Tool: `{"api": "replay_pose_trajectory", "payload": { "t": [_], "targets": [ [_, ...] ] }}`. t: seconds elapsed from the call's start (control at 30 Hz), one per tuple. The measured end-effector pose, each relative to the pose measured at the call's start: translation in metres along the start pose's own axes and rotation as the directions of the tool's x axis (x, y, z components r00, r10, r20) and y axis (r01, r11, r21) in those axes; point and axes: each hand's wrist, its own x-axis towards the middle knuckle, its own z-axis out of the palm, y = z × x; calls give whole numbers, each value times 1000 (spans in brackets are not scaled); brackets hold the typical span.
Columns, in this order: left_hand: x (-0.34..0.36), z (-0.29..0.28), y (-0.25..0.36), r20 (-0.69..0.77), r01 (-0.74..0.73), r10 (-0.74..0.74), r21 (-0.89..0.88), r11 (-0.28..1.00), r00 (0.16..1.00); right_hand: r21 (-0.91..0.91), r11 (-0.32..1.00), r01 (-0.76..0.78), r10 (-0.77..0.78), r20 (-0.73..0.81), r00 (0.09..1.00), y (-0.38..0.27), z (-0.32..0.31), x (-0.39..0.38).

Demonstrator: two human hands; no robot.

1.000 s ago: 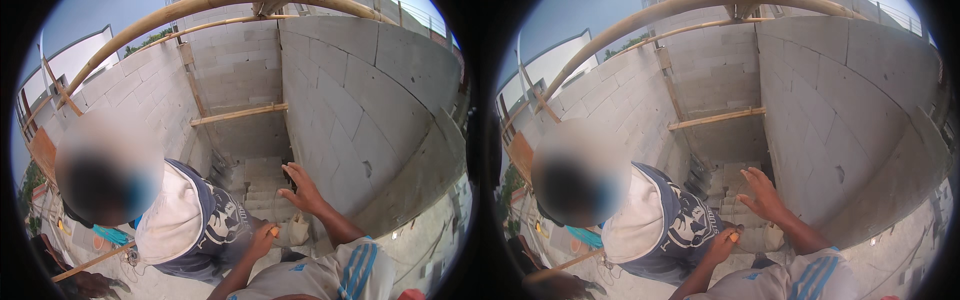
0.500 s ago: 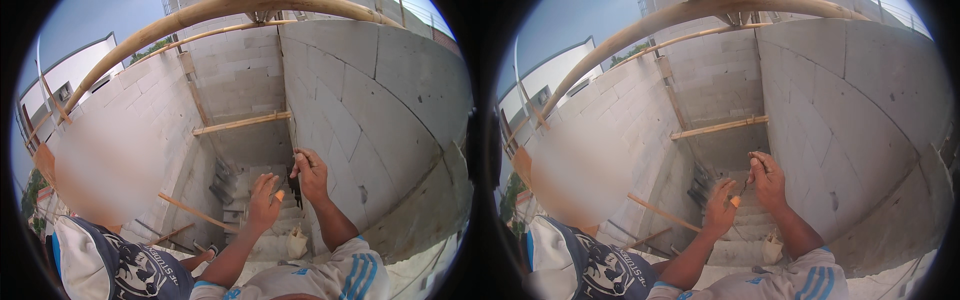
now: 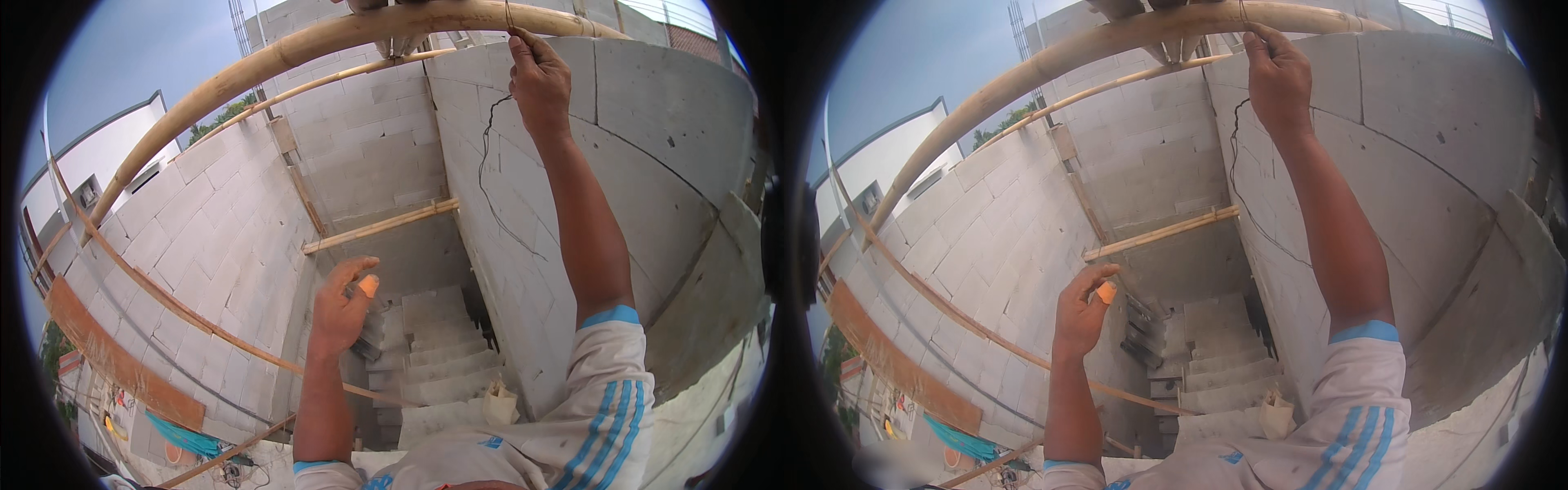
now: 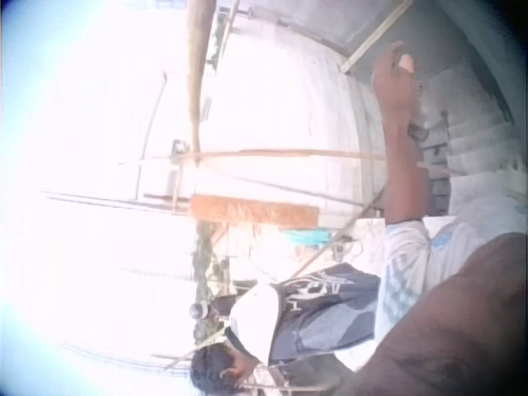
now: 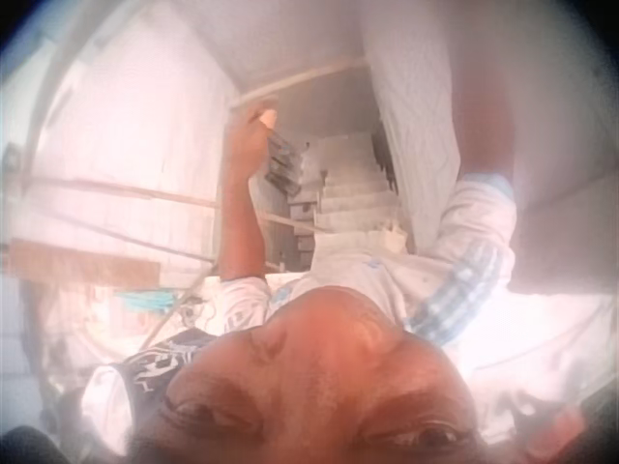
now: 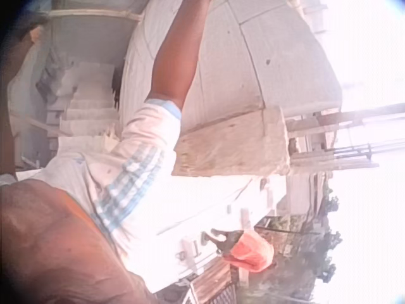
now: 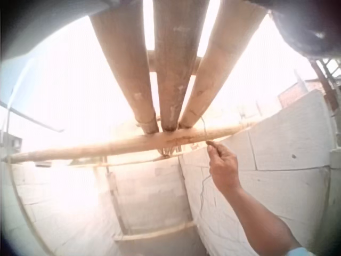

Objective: The person ties bamboo poles together using wire and pliers on a rooftop construction site. They repeatedly wrap and twist wire around bamboo joints to secure the scaffolding structure.

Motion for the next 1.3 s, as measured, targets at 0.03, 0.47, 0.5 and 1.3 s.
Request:
{"api": "replay_pose_trajectory", "payload": {
  "t": [0.03, 0.47, 0.5, 1.3],
  "targets": [
    [5, -7, -5, 15, 3, -3, -10, 1000, 1000, -19, 1000, 11, -11, -5, 1000, 7, 2, 5],
    [216, 26, 68, -39, -249, 257, 151, 957, 966, 146, 958, -246, 246, 18, 969, 4, 69, 105],
    [232, 38, 72, -61, -246, 259, 162, 956, 964, 133, 954, -270, 269, 24, 963, 2, 69, 111],
    [305, 102, 114, -34, -173, 172, -343, 923, 985, 188, 911, -367, 318, 247, 915, 36, 57, 102]
  ]
}}
